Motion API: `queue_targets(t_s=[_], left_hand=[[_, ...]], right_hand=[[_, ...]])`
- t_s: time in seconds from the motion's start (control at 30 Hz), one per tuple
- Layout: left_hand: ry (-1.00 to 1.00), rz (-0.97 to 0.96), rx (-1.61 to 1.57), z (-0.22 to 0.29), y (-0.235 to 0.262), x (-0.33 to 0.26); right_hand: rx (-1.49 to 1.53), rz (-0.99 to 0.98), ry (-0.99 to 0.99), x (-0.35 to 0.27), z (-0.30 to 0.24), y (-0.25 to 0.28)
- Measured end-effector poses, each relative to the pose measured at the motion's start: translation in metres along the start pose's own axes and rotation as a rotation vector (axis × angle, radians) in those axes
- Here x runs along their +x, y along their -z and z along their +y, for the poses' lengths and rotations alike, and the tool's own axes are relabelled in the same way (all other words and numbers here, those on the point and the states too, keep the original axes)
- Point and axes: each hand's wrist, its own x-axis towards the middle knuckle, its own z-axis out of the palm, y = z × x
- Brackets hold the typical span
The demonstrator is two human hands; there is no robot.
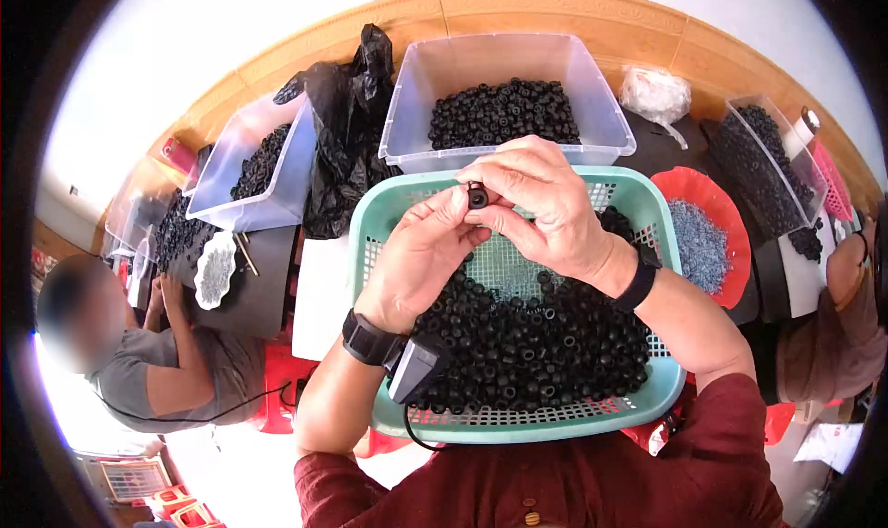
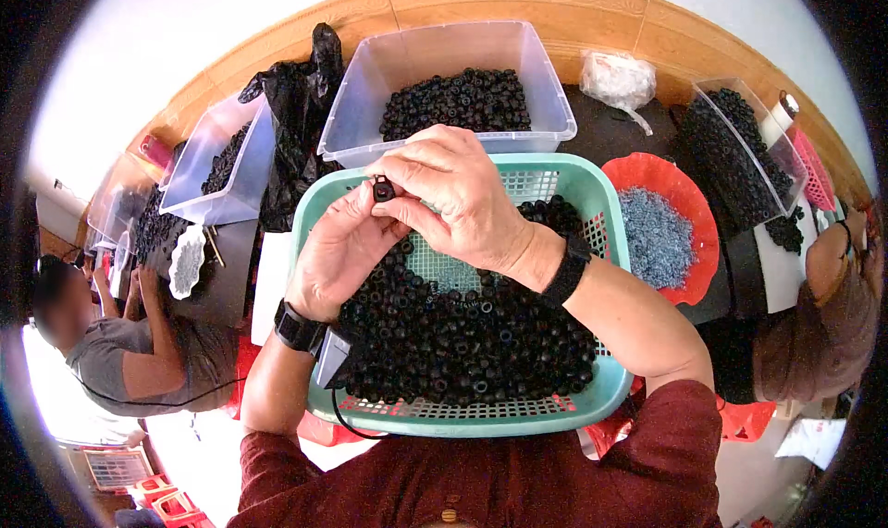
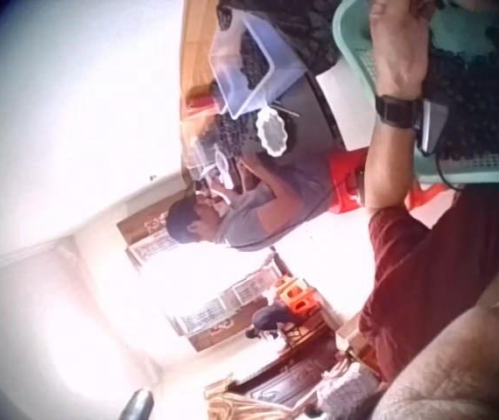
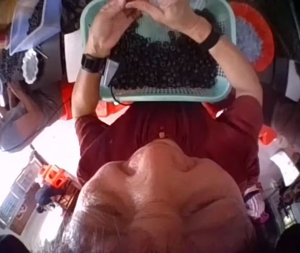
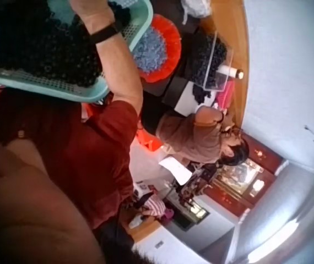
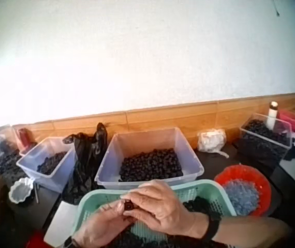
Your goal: Sorting and inspecting small black plastic components in a manufacturing environment.
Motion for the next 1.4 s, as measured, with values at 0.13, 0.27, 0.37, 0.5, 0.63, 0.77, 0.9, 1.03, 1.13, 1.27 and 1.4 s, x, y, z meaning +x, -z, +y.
queue_targets(t_s=[0.13, 0.27, 0.37, 0.5, 0.63, 0.77, 0.9, 1.03, 1.13, 1.27, 1.4], left_hand=[[-0.018, 0.076, 0.041, -0.003, 0.007, 0.002], [-0.038, 0.146, 0.152, -0.001, -0.001, 0.003], [-0.028, 0.189, 0.18, 0.002, -0.006, 0.001], [0.002, 0.156, 0.103, 0.006, -0.004, -0.002], [-0.016, 0.149, 0.185, 0.007, -0.007, -0.003], [-0.088, 0.23, 0.283, 0.005, -0.008, -0.001], [-0.144, 0.233, 0.354, 0.002, -0.008, -0.001], [-0.184, 0.236, 0.388, 0.003, -0.011, -0.001], [-0.13, 0.238, 0.329, 0.006, -0.013, -0.003], [-0.091, 0.258, 0.387, 0.005, -0.005, -0.002], [-0.073, 0.263, 0.309, 0.003, -0.005, -0.002]], right_hand=[[-0.178, -0.036, 0.128, 0.003, 0.002, 0.002], [-0.288, -0.064, 0.175, 0.0, 0.005, -0.003], [-0.278, -0.059, 0.13, -0.002, 0.004, -0.004], [-0.167, -0.027, 0.049, -0.002, 0.008, -0.001], [-0.111, -0.048, 0.067, -0.003, 0.008, -0.003], [-0.164, -0.055, 0.106, -0.002, 0.006, -0.004], [-0.171, -0.041, 0.101, -0.002, 0.006, -0.005], [-0.184, -0.022, 0.115, -0.001, 0.004, -0.005], [-0.228, -0.014, 0.141, 0.0, 0.005, -0.003], [-0.291, -0.028, 0.195, -0.002, 0.005, -0.006], [-0.297, -0.001, 0.209, -0.004, 0.006, -0.008]])
